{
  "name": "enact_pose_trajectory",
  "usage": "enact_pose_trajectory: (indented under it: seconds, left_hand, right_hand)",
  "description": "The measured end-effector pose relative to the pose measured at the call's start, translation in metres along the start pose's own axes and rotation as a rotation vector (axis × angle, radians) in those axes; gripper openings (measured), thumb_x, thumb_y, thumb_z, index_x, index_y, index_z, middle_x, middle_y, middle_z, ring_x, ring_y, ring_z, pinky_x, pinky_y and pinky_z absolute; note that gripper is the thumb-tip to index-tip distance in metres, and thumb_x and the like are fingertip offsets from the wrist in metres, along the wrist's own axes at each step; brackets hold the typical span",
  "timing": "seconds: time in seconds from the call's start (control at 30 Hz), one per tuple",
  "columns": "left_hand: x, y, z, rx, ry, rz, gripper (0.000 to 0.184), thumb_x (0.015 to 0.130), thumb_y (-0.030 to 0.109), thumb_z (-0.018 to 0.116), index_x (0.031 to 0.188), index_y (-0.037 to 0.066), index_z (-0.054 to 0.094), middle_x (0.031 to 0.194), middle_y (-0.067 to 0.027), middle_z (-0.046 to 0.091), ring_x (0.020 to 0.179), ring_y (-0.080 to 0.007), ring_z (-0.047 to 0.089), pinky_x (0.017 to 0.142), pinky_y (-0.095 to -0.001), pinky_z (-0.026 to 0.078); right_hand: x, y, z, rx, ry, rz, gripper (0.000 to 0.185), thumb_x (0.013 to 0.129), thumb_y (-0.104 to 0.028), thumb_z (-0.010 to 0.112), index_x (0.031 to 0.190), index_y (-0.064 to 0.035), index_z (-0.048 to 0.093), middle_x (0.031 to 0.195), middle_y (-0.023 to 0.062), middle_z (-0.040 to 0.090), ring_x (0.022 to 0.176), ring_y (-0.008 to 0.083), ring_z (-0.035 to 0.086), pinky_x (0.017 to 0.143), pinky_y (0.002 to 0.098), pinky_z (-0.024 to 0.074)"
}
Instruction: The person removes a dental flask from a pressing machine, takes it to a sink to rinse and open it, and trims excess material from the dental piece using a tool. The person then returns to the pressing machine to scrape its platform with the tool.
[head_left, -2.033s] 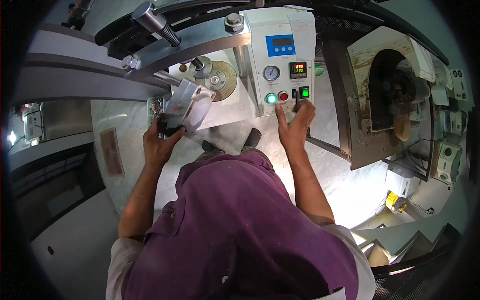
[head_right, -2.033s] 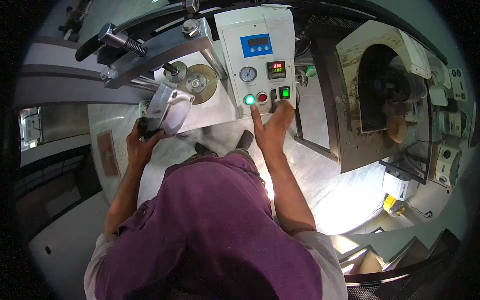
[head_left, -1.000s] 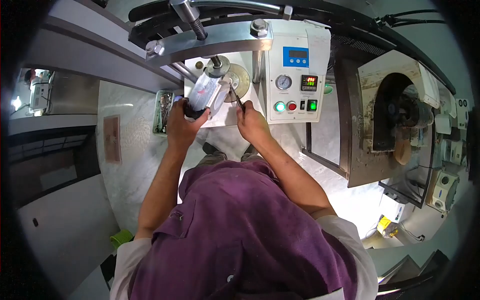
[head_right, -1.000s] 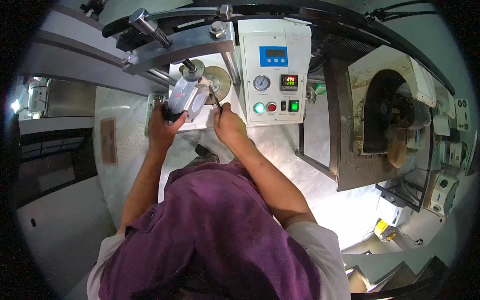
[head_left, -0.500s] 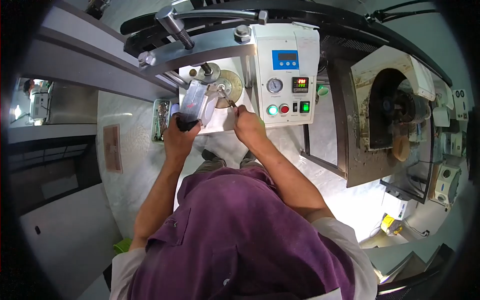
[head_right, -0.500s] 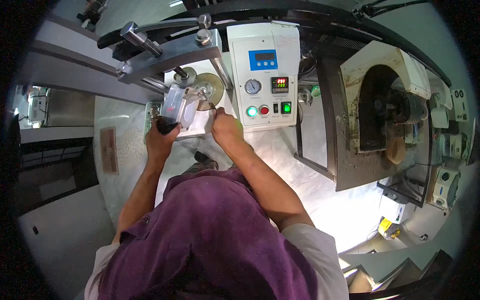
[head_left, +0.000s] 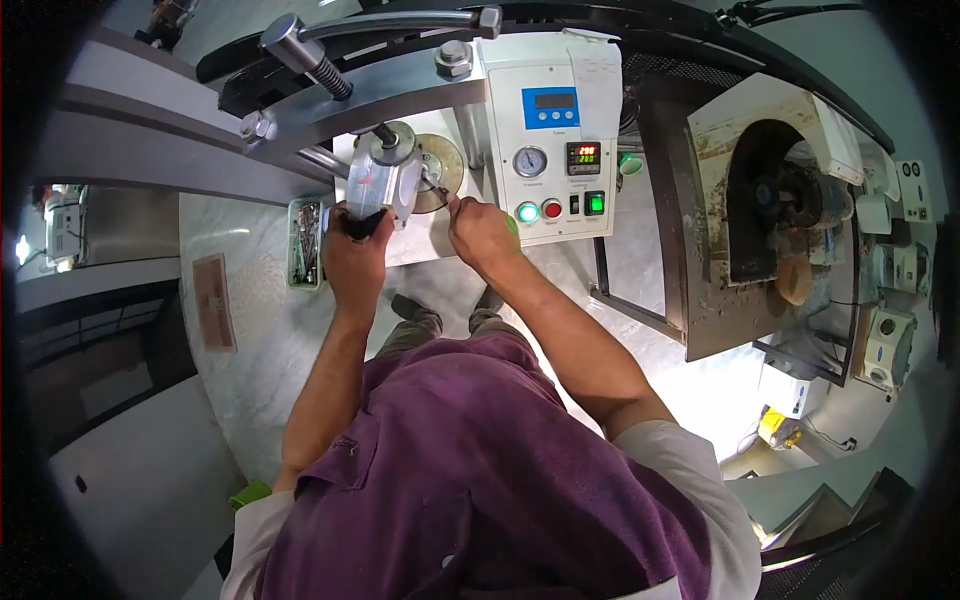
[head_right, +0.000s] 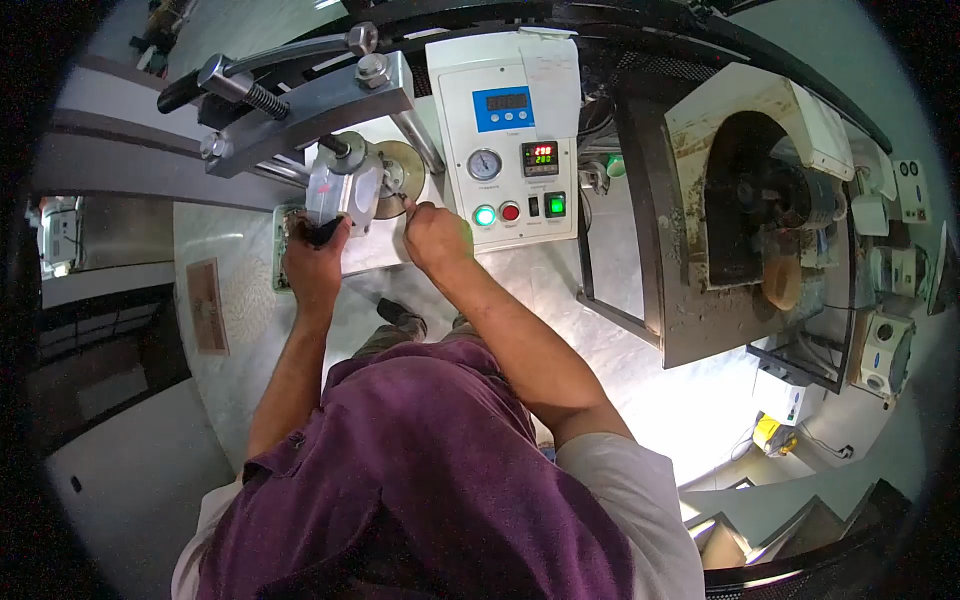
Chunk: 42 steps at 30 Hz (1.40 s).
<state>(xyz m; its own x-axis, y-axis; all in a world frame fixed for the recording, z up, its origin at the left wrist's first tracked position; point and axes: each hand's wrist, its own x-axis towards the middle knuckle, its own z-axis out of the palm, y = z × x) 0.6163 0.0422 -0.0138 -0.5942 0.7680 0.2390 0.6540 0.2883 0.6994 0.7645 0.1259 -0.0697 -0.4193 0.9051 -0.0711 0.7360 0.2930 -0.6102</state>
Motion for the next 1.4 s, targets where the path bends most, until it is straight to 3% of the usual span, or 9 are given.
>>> enact_pose_trajectory:
  seconds: [0.23, 0.37, 0.57, 0.67, 0.87, 1.0, 1.07, 1.3, 1.4]
  left_hand:
    - [0.01, -0.007, 0.004, -0.114, 0.015, 0.015, 0.038, 0.074, 0.024, 0.08, 0.096, 0.001, 0.059, 0.076, -0.0111, 0.066, 0.067, -0.0201, 0.064, 0.063, -0.0337, 0.05]
    - [0.01, -0.008, -0.003, 0.046, -0.026, 0.006, 0.043, 0.077, 0.024, 0.08, 0.102, -0.001, 0.057, 0.087, -0.0094, 0.068, 0.077, -0.0156, 0.064, 0.07, -0.0287, 0.05]
    - [0.006, 0.007, -0.002, -0.005, -0.054, 0.023, 0.045, 0.072, 0.027, 0.081, 0.1, 0.0, 0.058, 0.083, -0.0124, 0.066, 0.073, -0.0273, 0.065, 0.069, -0.0368, 0.05]
    - [0.006, 0.002, 0.002, 0.005, -0.043, 0.087, 0.042, 0.073, 0.025, 0.081, 0.099, 0.002, 0.058, 0.087, -0.0136, 0.064, 0.08, -0.0285, 0.064, 0.073, -0.0373, 0.05]
    - [0.033, -0.007, -0.021, 0.423, -0.053, 0.445, 0.043, 0.071, 0.031, 0.08, 0.096, 0.003, 0.059, 0.086, -0.0146, 0.058, 0.077, -0.0348, 0.058, 0.072, -0.0455, 0.045]
    - [0.036, -0.004, -0.024, 0.493, -0.147, 0.368, 0.046, 0.069, 0.034, 0.079, 0.094, 0.0, 0.061, 0.09, -0.0177, 0.062, 0.083, -0.0361, 0.059, 0.079, -0.0445, 0.046]
    - [0.036, -0.01, -0.016, 0.306, -0.239, 0.024, 0.05, 0.066, 0.035, 0.079, 0.092, -0.003, 0.061, 0.093, -0.0228, 0.064, 0.088, -0.0399, 0.062, 0.08, -0.0454, 0.048]
    - [0.049, 0.002, -0.025, 0.514, -0.442, 0.002, 0.057, 0.067, 0.046, 0.072, 0.094, -0.003, 0.066, 0.092, -0.0262, 0.066, 0.091, -0.0415, 0.063, 0.083, -0.0467, 0.049]
    - [0.04, 0.021, -0.027, 0.412, -0.304, 0.01, 0.058, 0.071, 0.048, 0.07, 0.098, -0.003, 0.066, 0.093, -0.0257, 0.066, 0.09, -0.0423, 0.063, 0.082, -0.0467, 0.049]
  right_hand:
    - [0.012, 0.01, 0.027, -0.366, 0.088, -0.282, 0.038, 0.099, -0.029, 0.042, 0.078, -0.0052, 0.063, 0.07, 0.0122, 0.065, 0.063, 0.025, 0.067, 0.051, 0.0382, 0.0529]
    - [0.014, 0.013, 0.03, -0.367, 0.093, -0.3, 0.037, 0.098, -0.028, 0.044, 0.078, -0.0047, 0.062, 0.071, 0.0127, 0.065, 0.062, 0.0255, 0.067, 0.051, 0.038, 0.0531]
    - [0.019, 0.011, 0.034, -0.353, 0.06, -0.274, 0.036, 0.098, -0.027, 0.046, 0.074, -0.005, 0.063, 0.067, 0.0118, 0.065, 0.06, 0.0251, 0.066, 0.05, 0.0372, 0.0531]
    - [0.019, 0.017, 0.039, -0.402, 0.333, -0.491, 0.037, 0.095, -0.025, 0.051, 0.065, -0.006, 0.057, 0.054, 0.0098, 0.056, 0.048, 0.0248, 0.06, 0.038, 0.0379, 0.0461]
    - [0.023, 0.017, 0.037, -0.382, 0.336, -0.435, 0.038, 0.095, -0.028, 0.051, 0.064, -0.0062, 0.058, 0.053, 0.0093, 0.056, 0.048, 0.024, 0.06, 0.038, 0.037, 0.0469]
    - [0.025, 0.01, 0.021, -0.437, 0.072, -0.373, 0.037, 0.099, -0.028, 0.043, 0.078, -0.0048, 0.064, 0.069, 0.0105, 0.065, 0.062, 0.0234, 0.067, 0.051, 0.0357, 0.0537]
    - [0.027, 0.009, 0.017, -0.441, 0.026, -0.332, 0.038, 0.099, -0.028, 0.042, 0.079, -0.0043, 0.064, 0.072, 0.0112, 0.066, 0.064, 0.0235, 0.068, 0.052, 0.0358, 0.0542]
    - [0.032, -0.001, 0.011, -0.362, -0.229, -0.148, 0.044, 0.1, -0.034, 0.035, 0.095, -0.0045, 0.068, 0.095, 0.016, 0.069, 0.087, 0.0297, 0.069, 0.073, 0.0406, 0.055]
    - [0.037, -0.003, 0.026, -0.294, -0.228, -0.094, 0.045, 0.101, -0.034, 0.033, 0.095, -0.003, 0.066, 0.093, 0.0179, 0.069, 0.086, 0.0319, 0.068, 0.074, 0.0427, 0.0543]
